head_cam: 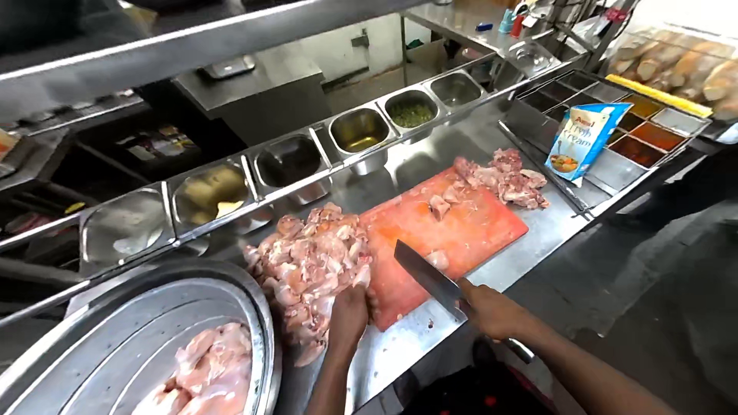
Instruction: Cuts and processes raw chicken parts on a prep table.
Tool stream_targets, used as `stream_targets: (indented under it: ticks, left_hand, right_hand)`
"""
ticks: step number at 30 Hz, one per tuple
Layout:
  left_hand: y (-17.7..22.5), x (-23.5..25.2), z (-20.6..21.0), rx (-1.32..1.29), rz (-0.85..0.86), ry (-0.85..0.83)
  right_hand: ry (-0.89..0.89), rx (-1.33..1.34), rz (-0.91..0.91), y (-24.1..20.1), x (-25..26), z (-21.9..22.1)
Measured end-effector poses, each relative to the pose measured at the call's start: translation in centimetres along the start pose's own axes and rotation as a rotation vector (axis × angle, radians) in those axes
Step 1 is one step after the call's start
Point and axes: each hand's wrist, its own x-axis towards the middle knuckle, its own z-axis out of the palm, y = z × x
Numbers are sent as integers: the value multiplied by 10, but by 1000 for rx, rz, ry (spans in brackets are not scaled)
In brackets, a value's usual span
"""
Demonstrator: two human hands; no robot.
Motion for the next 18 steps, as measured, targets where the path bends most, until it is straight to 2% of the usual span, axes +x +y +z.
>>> stream_targets:
  ticks: [3, 6, 8, 10, 12, 15, 18]
  left_hand:
    - [23, 16, 11, 380, 166, 94]
    - [40, 24, 57, 492, 250, 156]
    - [41, 24, 100, 539, 360, 161]
    - [41, 24, 140, 735, 486, 43]
    - [37, 33, 163, 966, 563, -65]
    - [43, 62, 161, 994, 676, -79]
    - [84, 94, 160, 914, 825, 3]
  right_hand:
    - [150, 421, -15, 27, -11, -6]
    - [306, 716, -12, 56, -27, -10]
    - [382, 810, -16, 79, -41, -9]
    - [441, 866, -34, 103, -56, -1]
    - [488, 895, -14, 125, -71, 13]
    - [574, 938, 22, 153, -93, 35]
    - [657, 1028, 32, 172, -102, 54]
